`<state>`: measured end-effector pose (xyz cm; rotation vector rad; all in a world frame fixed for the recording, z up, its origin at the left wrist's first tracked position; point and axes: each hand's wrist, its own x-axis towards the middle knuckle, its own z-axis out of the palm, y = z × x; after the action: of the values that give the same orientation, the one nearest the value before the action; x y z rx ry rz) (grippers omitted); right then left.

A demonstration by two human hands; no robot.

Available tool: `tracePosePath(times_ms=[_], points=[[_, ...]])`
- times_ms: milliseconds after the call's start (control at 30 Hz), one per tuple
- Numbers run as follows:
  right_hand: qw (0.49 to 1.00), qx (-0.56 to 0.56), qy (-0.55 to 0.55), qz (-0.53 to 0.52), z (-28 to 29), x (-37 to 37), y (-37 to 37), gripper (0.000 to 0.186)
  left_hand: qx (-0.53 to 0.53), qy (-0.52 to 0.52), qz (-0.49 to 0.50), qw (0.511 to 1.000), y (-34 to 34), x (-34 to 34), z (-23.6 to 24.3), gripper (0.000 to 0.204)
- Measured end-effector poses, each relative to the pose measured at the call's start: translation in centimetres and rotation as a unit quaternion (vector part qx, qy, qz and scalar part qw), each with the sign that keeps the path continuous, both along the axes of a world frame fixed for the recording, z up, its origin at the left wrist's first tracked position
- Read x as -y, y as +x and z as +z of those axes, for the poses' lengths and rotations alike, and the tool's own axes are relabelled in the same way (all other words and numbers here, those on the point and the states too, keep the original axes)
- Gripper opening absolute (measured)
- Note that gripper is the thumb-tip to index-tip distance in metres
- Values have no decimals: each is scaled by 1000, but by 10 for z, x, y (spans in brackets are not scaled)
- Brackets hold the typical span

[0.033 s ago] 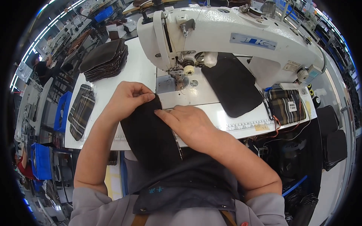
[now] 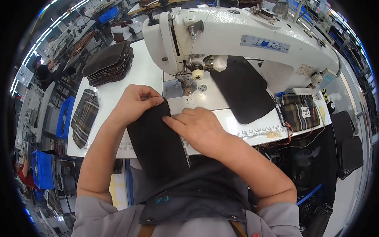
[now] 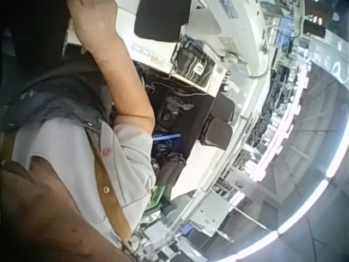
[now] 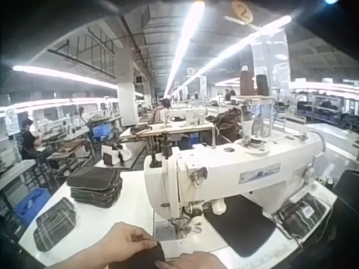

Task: Sewing pieces of leather and fabric lining together using an industrial sewing machine.

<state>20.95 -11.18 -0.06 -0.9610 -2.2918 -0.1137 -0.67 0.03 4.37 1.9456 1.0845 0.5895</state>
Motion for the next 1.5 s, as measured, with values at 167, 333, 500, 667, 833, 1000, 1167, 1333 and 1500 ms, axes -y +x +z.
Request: tracePosePath(times_ms=[167, 333, 500, 667, 833, 1000, 1167, 1333, 1500], points=[[996, 78, 34, -36, 3, -29, 8, 25, -104, 70, 43, 991, 27, -32, -33, 18], [990, 109, 23, -88, -11, -44, 19, 29, -80, 108, 73, 988, 46, -44, -51, 18], [989, 99, 1, -111, -8, -41, 22, 30, -60, 114, 68, 989, 56, -49, -49, 17], [987, 94, -5, -128, -10, -41, 25, 30, 36, 139, 32, 989, 58, -59, -63, 21], [990, 72, -11, -117, -9, -42, 25, 30, 17, 175, 33, 984, 57, -58, -65, 22], [989, 81, -20, -123, -10, -40, 25, 30, 28, 171, 34, 984, 58, -56, -66, 22], [989, 82, -18, -125, -11, -42, 25, 32, -19, 169, 38, 985, 58, -55, -59, 22], [988, 87, 3, -126, -7, -46, 24, 30, 4, 296, 49, 954, 50, -60, -56, 13], [988, 67, 4, -140, -13, -43, 29, 27, 127, 185, -137, 965, 29, 24, 5, 11]])
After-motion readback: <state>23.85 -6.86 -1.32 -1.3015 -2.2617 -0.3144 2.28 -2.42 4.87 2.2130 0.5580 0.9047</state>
